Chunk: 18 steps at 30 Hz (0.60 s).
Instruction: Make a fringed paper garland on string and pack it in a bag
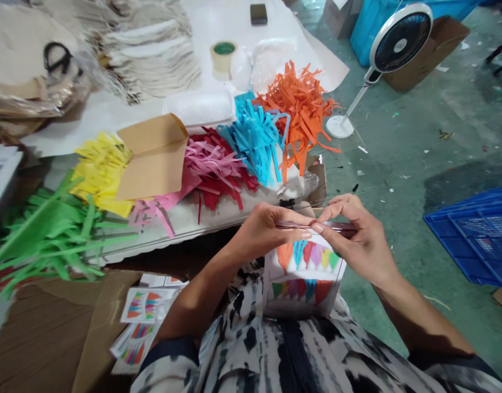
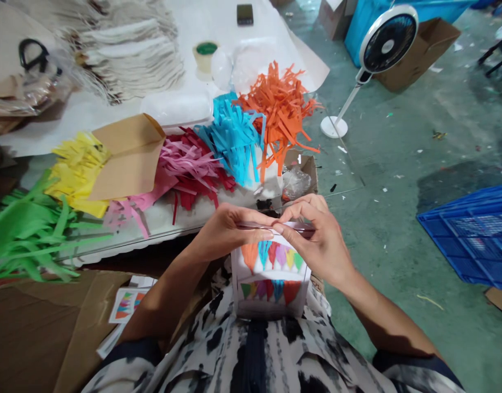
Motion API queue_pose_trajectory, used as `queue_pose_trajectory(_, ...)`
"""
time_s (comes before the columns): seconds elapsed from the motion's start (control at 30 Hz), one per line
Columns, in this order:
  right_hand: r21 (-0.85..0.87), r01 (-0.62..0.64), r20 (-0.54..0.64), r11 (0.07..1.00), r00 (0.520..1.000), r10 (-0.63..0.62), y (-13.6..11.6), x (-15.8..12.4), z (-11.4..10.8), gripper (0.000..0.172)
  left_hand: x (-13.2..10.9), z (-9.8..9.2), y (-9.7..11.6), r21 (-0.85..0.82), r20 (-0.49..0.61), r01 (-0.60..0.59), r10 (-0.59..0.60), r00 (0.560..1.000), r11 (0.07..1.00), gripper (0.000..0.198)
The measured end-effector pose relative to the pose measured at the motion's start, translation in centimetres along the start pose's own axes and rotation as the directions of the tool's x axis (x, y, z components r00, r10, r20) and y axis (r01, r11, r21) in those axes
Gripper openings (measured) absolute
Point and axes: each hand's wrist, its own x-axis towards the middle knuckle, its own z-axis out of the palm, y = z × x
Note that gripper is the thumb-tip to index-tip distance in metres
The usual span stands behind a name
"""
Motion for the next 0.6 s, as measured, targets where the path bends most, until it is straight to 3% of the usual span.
queue_pose_trajectory(0.3,-0.042,-0.024,-0.064,0.999,0.998,0.021,-0.4,-0.2,0.5,0.014,0.0,0.4,-0.3,0.073,-0.059,-0.039,0.044,0.997,0.997,0.025)
queue_pose_trajectory(0.43,0.026,0.002,-0.155,1.0,0.988,0.002,-0.2,-0.4,0.7,0.044,-0.1,0.6,-0.3,0.102,-0.077,-0.043,0.051,0.996,0.994,0.023)
queue_pose_trajectory(0.6,-0.076,0.22,-0.123,0.973,0.966,-0.228,0.9,-0.8,0.5,0.022,-0.1,0.4,-0.2,0.072,-0.056,-0.081,0.085,0.995,0.994,0.031)
